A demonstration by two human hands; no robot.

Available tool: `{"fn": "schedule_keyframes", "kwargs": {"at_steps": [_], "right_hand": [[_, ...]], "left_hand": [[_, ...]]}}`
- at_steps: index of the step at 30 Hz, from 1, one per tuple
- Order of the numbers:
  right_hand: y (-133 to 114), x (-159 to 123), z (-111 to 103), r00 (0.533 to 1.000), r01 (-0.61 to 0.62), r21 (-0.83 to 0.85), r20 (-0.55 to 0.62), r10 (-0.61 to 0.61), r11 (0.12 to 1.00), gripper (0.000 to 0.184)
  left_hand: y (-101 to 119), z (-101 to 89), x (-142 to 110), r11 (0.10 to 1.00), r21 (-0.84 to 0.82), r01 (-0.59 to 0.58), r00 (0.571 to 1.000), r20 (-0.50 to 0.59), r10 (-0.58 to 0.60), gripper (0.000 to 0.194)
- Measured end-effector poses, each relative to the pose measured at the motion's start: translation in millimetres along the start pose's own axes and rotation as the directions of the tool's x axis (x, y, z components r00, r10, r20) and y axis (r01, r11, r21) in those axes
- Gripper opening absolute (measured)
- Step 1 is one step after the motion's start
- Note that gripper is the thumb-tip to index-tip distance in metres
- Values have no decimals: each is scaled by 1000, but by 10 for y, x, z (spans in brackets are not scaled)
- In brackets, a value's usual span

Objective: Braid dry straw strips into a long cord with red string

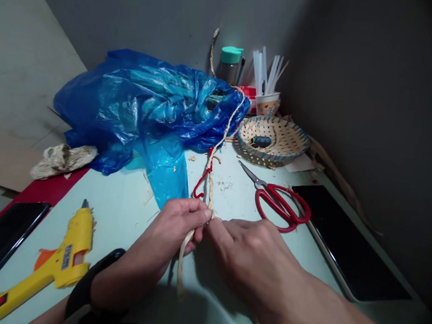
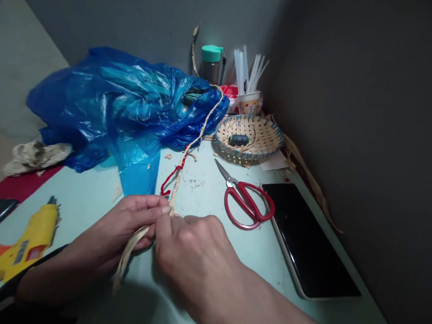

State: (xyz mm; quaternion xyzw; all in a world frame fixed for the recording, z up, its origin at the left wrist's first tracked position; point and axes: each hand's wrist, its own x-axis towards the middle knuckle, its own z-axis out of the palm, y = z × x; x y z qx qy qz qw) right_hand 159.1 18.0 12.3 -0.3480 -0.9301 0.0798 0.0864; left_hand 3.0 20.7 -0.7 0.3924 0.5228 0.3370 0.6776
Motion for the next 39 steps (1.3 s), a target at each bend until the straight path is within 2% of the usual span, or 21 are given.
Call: {"fn": "schedule_keyframes", "kwargs": {"at_steps": [3,6,8,10,13,18,21,24,27,34,39], "right_hand": [[-26,-1,19,995,93,-69,-24,-95,993,25],[-11,6,-47,997,71,167,-6,-71,983,14],[46,26,-119,995,-50,365,-59,77,930,21],[138,59,-172,958,-161,495,-129,256,854,22],[288,120,-161,912,-220,595,-155,379,773,23],[393,211,-14,924,-176,767,-88,372,617,21],[412,258,23,926,-151,833,-70,372,532,16],[440,280,16,936,-115,860,-73,343,498,12],[449,271,3,947,-99,835,-88,308,541,13],[386,262,28,935,-122,620,-191,300,775,13],[349,305,84,922,-135,571,-227,313,810,13]], "left_hand": [[18,8,-37,1000,9,1,1000,1,-1,23],[76,21,-51,989,144,-30,998,-42,36,22],[108,34,-52,969,241,-54,993,-87,77,21],[121,45,-52,930,360,-71,985,-124,123,22],[111,54,-62,838,536,-100,968,-144,207,23],[103,62,-73,782,608,-135,964,-102,246,20],[114,72,-58,799,593,-98,972,-116,205,21],[117,74,-47,831,553,-66,979,-127,162,23],[106,61,-45,869,488,-76,985,-96,140,23],[78,49,-24,916,386,-104,990,-51,133,26],[73,28,-11,938,329,-107,992,-27,122,23]]}}
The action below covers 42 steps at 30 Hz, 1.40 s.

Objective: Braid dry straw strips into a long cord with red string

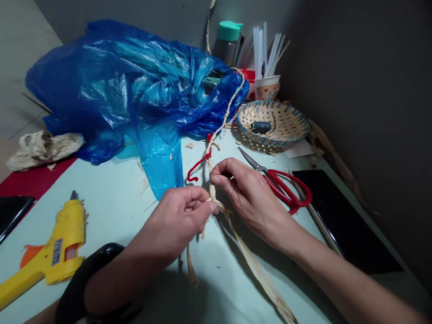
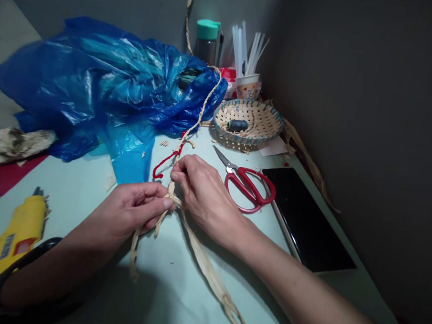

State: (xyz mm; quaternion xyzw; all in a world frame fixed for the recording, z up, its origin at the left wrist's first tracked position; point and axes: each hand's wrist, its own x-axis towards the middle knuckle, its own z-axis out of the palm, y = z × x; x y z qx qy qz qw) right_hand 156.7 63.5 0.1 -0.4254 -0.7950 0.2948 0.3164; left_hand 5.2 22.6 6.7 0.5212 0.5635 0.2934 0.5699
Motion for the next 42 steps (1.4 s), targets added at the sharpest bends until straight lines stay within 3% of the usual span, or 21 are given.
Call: {"fn": "schedule_keyframes", "kwargs": {"at_steps": [6,9,12,15,19,23,27,30,33,36,39,42], "right_hand": [[-14,1,44,998,-50,45,-45,52,998,13],[3,-11,-29,991,-121,204,-29,129,971,16],[5,-56,-118,965,-250,404,173,195,880,27],[-11,-116,-134,896,-356,424,409,175,833,32],[-22,-137,-87,887,-343,353,427,177,870,32],[-56,-111,-89,886,-394,418,409,218,819,29],[-77,-119,-75,902,-403,508,360,238,761,25],[-54,-137,-39,912,-392,564,340,229,727,22],[-32,-150,-16,888,-452,594,366,278,666,20],[-31,-161,-18,852,-517,596,428,301,615,20],[-32,-165,-31,858,-500,602,440,264,623,20],[-33,-152,-54,883,-454,590,397,250,668,21]], "left_hand": [[-18,-35,5,999,2,-41,999,15,41,29],[-15,-52,-5,998,-10,-61,998,28,61,27],[0,-68,-19,997,8,-79,996,53,79,24],[16,-70,-32,993,65,-97,993,80,92,20],[25,-47,-60,965,240,-104,995,29,100,20],[72,-42,-119,804,580,-129,977,-65,203,28],[106,-29,-198,637,751,-173,937,-75,342,29],[31,54,-237,441,848,-294,833,1,553,23],[-112,183,-237,193,933,-304,700,81,710,18],[-238,305,-221,42,953,-299,641,168,749,16],[-271,377,-229,-4,956,-294,652,204,730,17],[-178,341,-261,157,907,-392,693,179,699,16]]}}
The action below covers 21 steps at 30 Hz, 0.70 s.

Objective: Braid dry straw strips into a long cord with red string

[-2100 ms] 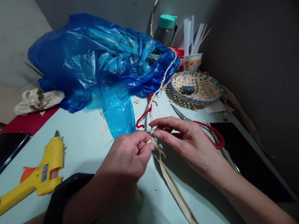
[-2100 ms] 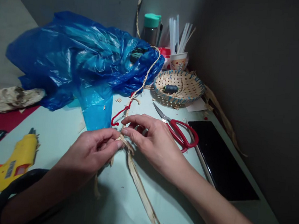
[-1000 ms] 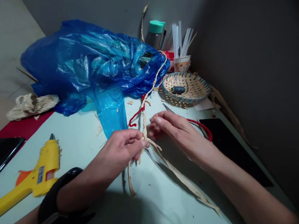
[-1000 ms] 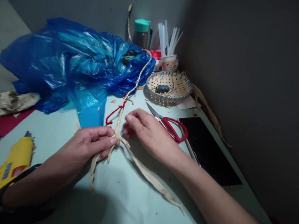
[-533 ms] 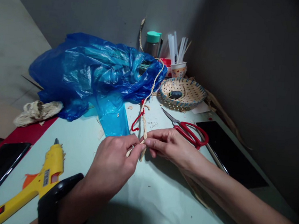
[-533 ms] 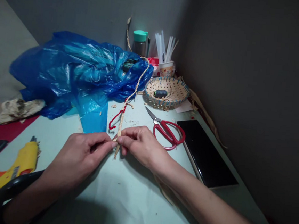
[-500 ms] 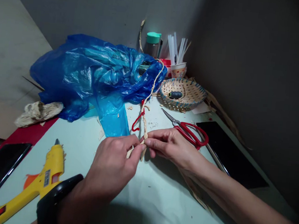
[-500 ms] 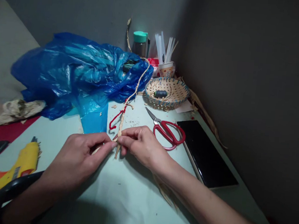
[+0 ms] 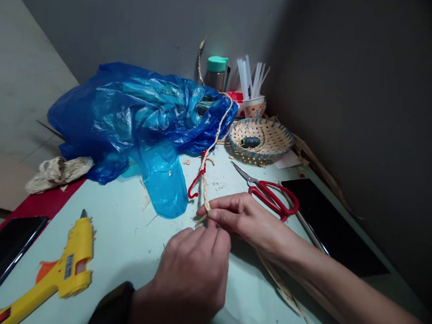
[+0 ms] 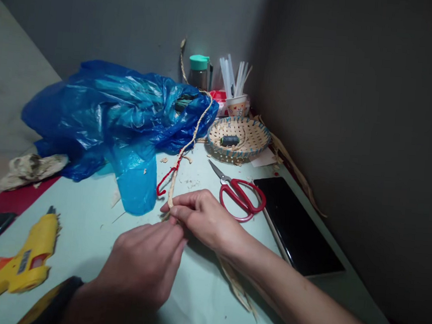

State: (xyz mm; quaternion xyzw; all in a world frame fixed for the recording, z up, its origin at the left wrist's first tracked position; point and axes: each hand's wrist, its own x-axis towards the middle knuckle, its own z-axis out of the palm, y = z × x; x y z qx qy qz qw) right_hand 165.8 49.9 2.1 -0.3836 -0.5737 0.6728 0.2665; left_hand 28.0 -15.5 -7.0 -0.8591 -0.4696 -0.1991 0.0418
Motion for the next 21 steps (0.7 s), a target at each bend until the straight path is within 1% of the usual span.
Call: {"fn": "schedule_keyframes", "kwargs": {"at_steps": [1,2,3,4,5,6,7,8,10,11,12,13,14,15,16,17,18,19,21], "right_hand": [[-11,0,-5,1000,17,-20,-9,-18,1000,23],[-24,-2,-9,999,30,-42,-11,-31,999,25],[-38,-7,-9,999,39,-64,-6,-39,997,25],[-50,-14,-6,999,42,-82,6,-42,996,25],[-60,-23,1,999,41,-92,16,-40,995,23],[-66,-33,11,999,38,-85,20,-36,996,20],[-68,-43,23,999,36,-64,17,-35,997,14],[-66,-53,36,999,36,-38,7,-36,999,9],[-55,-66,55,999,55,8,1,-55,998,15],[-48,-70,57,997,72,18,17,-72,997,18],[-42,-72,54,995,87,10,41,-88,996,19],[-37,-75,44,993,101,-15,65,-100,995,19],[-35,-78,29,991,107,-52,87,-103,993,18],[-36,-83,12,990,109,-105,103,-98,988,19],[-41,-92,-6,990,110,-182,112,-91,977,21],[-48,-104,-22,990,117,-279,111,-89,953,22],[-58,-119,-34,990,128,-391,102,-95,911,23],[-69,-136,-40,991,134,-513,84,-106,848,23],[-94,-171,-37,990,125,-737,47,-134,665,15]], "left_hand": [[-26,-54,23,994,-107,37,999,3,-37,17],[-64,-108,51,973,-210,96,995,-7,-99,21],[-113,-155,81,939,-295,175,982,-14,-188,23],[-168,-191,113,889,-358,287,950,-12,-312,25],[-225,-211,145,819,-415,396,904,19,-428,23],[-279,-216,174,734,-489,470,867,102,-487,20],[-326,-207,200,637,-568,521,836,191,-514,18],[-362,-189,222,529,-646,550,815,276,-510,18],[-399,-148,250,307,-764,567,794,409,-449,20],[-402,-132,258,210,-792,573,789,463,-403,19],[-398,-124,263,139,-803,579,787,505,-355,16],[-391,-122,265,101,-802,589,784,537,-311,13],[-384,-126,265,92,-794,601,781,559,-277,12],[-380,-133,264,108,-785,610,779,570,-262,13],[-380,-140,262,143,-776,614,780,568,-263,15],[-385,-145,259,197,-766,612,784,555,-278,17],[-393,-146,255,261,-748,610,788,538,-299,18],[-404,-144,249,326,-724,608,792,522,-317,19],[-423,-127,236,426,-667,611,791,504,-346,21]]}}
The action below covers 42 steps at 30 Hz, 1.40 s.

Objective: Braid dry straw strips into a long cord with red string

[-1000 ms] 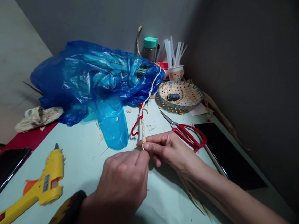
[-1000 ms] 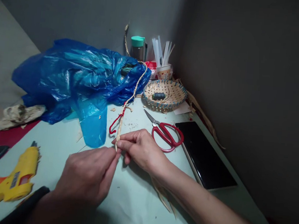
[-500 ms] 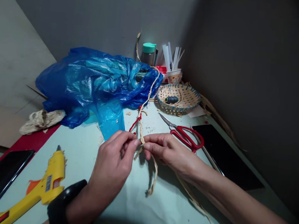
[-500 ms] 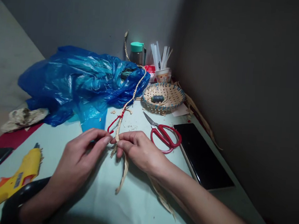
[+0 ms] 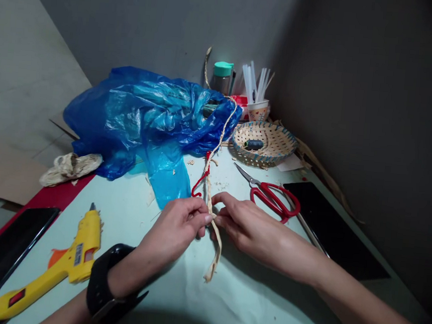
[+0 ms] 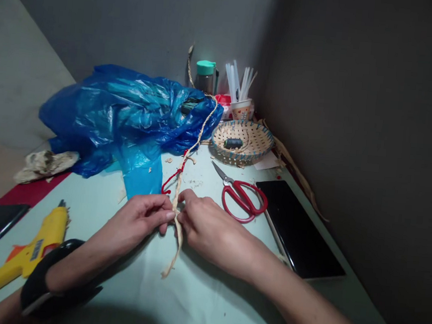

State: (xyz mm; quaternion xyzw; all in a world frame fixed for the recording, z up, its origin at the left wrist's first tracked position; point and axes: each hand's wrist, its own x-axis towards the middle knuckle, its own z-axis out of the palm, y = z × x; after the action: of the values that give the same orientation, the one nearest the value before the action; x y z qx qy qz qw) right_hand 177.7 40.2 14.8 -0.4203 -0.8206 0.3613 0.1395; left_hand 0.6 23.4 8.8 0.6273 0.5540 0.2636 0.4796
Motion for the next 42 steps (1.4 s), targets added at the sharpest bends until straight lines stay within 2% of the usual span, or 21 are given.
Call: {"fn": "schedule_keyframes", "kwargs": {"at_steps": [1,3,5,7,11,13,17,20,23,25,27,29,31,32,34,36,38,40,42], "right_hand": [[-16,-14,-4,1000,-7,-126,-14,6,992,13],[-53,-38,-4,1000,-19,-316,-27,11,948,20],[-97,-60,4,999,-20,-443,-42,2,896,25],[-155,-87,24,997,-25,-535,-71,-16,844,22],[-293,-157,109,994,0,-640,-85,-70,769,6],[-344,-179,168,993,23,-670,-68,-92,742,12],[-361,-178,305,987,56,-749,-58,-150,660,22],[-316,-171,410,966,77,-818,-81,-247,571,24],[-293,-186,437,940,119,-841,-76,-333,528,23],[-309,-199,359,941,152,-785,-71,-331,600,17],[-326,-197,205,959,156,-630,-89,-271,761,13],[-311,-167,23,971,94,-420,-161,-176,903,26],[-247,-109,-118,960,11,-245,-269,-79,969,28],[-201,-74,-155,963,13,-153,-262,-54,988,26],[-103,-4,-149,991,47,72,-125,-38,996,25],[-28,52,-66,1000,26,311,7,-29,950,26],[7,85,37,998,-28,455,66,-2,890,28],[11,99,111,999,-41,444,44,24,895,29],[9,103,143,999,-18,326,-25,28,945,30]], "left_hand": [[-15,1,2,999,31,8,1000,-7,-8,20],[-38,15,1,999,45,25,1000,-8,-24,20],[-44,41,-8,999,39,27,999,-25,-26,19],[-28,74,-21,999,34,33,998,-52,-31,18],[40,136,-46,999,25,43,994,-106,-40,20],[63,152,-55,999,-18,50,991,-124,-51,19],[41,148,-66,971,-204,126,990,-39,-136,19],[-8,130,-63,938,-321,129,992,27,-127,21],[-23,114,-58,919,-379,111,994,27,-108,20],[-1,101,-61,923,-374,92,994,-15,-105,18],[38,85,-72,936,-348,56,995,-62,-82,16],[74,69,-86,951,-309,22,996,-81,-49,16],[92,60,-97,962,-274,-2,997,-80,-21,16],[92,58,-99,965,-261,-11,997,-77,-10,16],[79,59,-100,969,-247,-31,998,-66,15,14],[62,59,-98,971,-235,-46,999,-36,38,14],[51,57,-101,983,-172,-59,998,-33,54,15],[51,52,-111,998,-18,-66,995,-78,65,17],[60,45,-125,983,173,-59,989,-125,82,18]]}}
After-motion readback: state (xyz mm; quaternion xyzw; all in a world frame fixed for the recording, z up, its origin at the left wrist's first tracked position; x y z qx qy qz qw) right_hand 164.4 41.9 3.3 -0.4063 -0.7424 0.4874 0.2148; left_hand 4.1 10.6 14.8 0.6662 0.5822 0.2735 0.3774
